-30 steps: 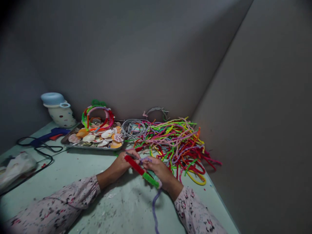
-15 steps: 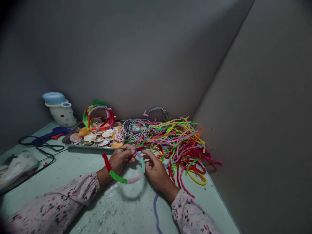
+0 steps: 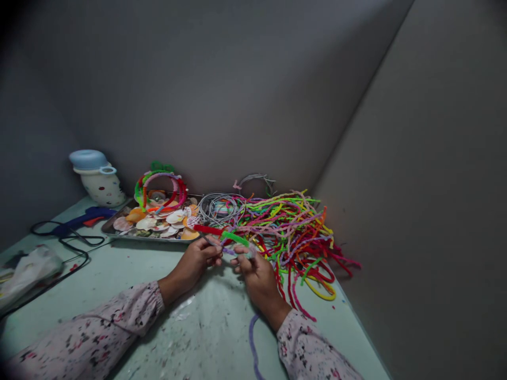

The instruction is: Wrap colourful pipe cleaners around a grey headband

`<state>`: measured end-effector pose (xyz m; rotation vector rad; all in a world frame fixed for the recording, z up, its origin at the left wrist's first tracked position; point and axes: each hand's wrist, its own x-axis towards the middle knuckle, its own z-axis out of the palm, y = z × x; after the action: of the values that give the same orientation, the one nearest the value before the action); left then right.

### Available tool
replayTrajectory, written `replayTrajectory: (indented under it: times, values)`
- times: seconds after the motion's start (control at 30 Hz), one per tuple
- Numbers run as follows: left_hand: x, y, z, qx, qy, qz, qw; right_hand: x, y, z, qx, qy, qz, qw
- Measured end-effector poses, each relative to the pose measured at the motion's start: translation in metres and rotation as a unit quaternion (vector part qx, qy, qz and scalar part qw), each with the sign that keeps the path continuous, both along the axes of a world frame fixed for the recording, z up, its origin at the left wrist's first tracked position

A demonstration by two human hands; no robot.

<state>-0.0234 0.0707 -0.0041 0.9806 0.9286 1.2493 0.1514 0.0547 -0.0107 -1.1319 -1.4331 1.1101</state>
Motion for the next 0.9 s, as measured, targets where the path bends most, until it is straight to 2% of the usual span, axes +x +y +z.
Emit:
replayTrajectory:
  times: [0.47,0.9]
  values:
    - [-0.0016,-0.0016,0.0043,0.022,-0.002,-0.056,0.998,-0.0003,0.0036,-0.0034,-0.028,0.064,0.019,0.997]
    - [-0.0017,-0.0018,0.0037,0.027,0.016,-0.057,0.998,-0.0003,0.0054,-0.0033,-0.030,0.093,0.011,0.995]
